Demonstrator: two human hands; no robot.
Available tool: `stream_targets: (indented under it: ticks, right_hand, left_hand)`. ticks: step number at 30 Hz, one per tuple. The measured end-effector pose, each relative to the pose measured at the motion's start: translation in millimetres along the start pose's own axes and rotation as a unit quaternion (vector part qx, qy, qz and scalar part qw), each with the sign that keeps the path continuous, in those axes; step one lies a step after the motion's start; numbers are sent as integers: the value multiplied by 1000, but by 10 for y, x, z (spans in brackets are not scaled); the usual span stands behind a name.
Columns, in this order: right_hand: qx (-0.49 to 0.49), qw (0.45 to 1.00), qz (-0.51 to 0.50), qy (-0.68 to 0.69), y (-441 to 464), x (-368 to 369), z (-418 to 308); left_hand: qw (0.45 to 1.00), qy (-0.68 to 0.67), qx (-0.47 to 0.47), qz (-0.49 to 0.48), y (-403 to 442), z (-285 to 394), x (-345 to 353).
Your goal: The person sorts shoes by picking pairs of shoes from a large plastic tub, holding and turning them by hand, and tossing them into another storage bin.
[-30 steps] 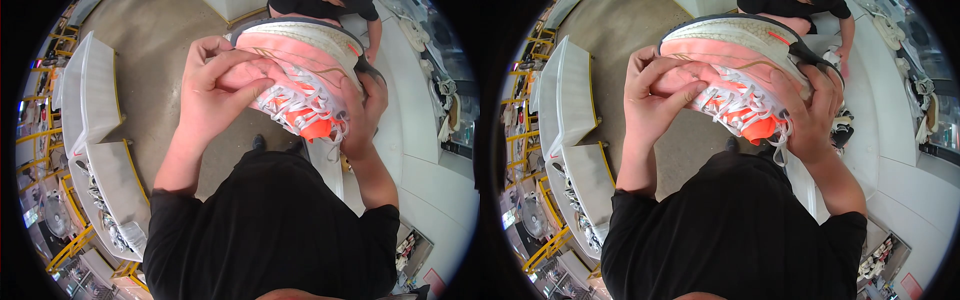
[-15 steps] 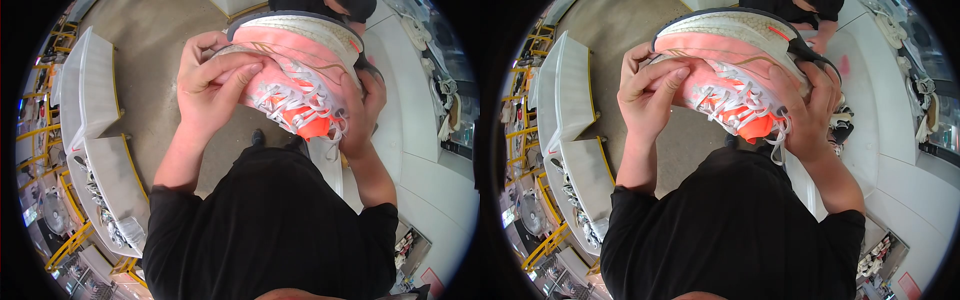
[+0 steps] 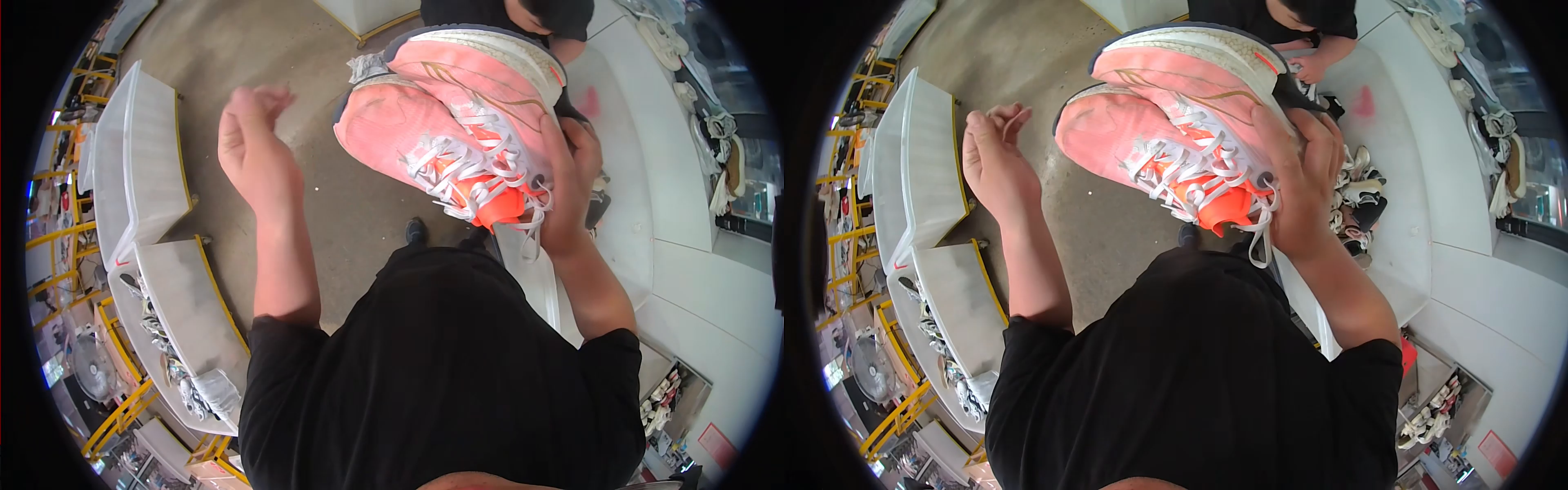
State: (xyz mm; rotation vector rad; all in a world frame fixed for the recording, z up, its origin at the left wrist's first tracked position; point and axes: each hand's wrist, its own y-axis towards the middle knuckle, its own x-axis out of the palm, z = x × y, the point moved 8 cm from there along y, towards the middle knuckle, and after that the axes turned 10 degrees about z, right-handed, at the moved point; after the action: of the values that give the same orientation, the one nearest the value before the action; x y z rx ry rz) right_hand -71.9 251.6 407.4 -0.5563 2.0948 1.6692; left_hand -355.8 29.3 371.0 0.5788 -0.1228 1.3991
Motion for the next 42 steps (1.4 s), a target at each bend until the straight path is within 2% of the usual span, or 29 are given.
stream_targets:
  ticks: [2,3,4,6,7,8,9,10,12,13,16,17,20,22,23,24,26,28,30,31,32,33,34,35,37,40,42]
  right_hand:
    - [59,998,0,27,-83,10,98]
    - [67,998,0,14,-170,47,186]
    - [67,998,2,7,-191,36,182]
    - [168,985,-9,41,-272,62,248]
    - [199,979,-21,43,-357,84,324]
    - [230,972,-33,43,-445,104,398]
    - [219,974,-25,60,-457,111,417]
    - [217,974,-21,61,-529,138,468]
    - [212,975,-11,63,-675,191,569]
    - [245,965,8,93,-754,215,611]
    - [265,954,32,137,-814,263,558]
    - [301,937,48,172,-889,301,576]
    - [330,930,15,162,-1013,302,632]
    - [324,937,30,131,-992,252,635]
    - [324,937,29,127,-971,211,646]
    - [324,937,28,124,-950,171,657]
    - [379,885,17,271,-1022,200,737]
    - [438,828,15,350,-1085,179,828]
    - [509,758,21,406,-1125,149,936]
    - [546,683,52,483,-1166,117,945]
    - [545,682,49,484,-1208,61,979]
    - [584,583,79,559,-1347,71,1028]
    - [610,514,94,596,-1511,97,1073]
    - [634,440,112,627,-1620,121,1089]
    - [619,424,116,651,-1674,134,1134]
    - [613,402,96,673,-1692,204,1186]
    - [625,397,88,667,-1667,270,1224]
  left_hand:
    - [995,92,15,18,162,-110,-58]
    - [978,191,20,84,70,-208,-108]
    - [979,186,19,79,19,-311,-144]
    - [986,166,-2,10,-128,-647,-232]
    - [979,189,-68,-30,-317,-693,-154]
    - [963,234,-94,-93,-518,-720,-44]
    - [940,278,-118,-156,-729,-786,77]
    - [943,249,-69,-210,-950,-824,249]
    - [940,192,-77,-272,-1438,-864,476]
    - [931,154,-79,-321,-1632,-901,576]
    - [926,179,-43,-329,-1855,-705,898]
    - [925,181,-46,-332,-1937,-731,957]
    - [937,206,-40,-281,-2000,-908,984]
    - [951,158,-85,-251,-1952,-1028,972]
    - [959,46,-145,-238,-1926,-1060,1017]
    - [959,48,-146,-238,-1890,-1060,1041]
    - [950,-16,-253,-185,-1819,-1172,949]
    - [892,-55,-437,-103,-1859,-1530,664]
    - [835,-145,-518,-113,-1897,-1674,567]
    - [806,-206,-544,-109,-1930,-1842,469]
    - [791,-249,-547,-114,-1942,-1841,503]
    - [774,-291,-550,-119,-1955,-1837,535]
    - [758,-323,-549,-136,-1929,-1629,729]
    - [714,-377,-574,-134,-1975,-1624,769]
    - [611,-481,-618,-119,-2039,-1503,902]
    - [595,-518,-602,-123,-1977,-1354,949]
    - [608,-515,-594,-111,-1939,-1358,875]
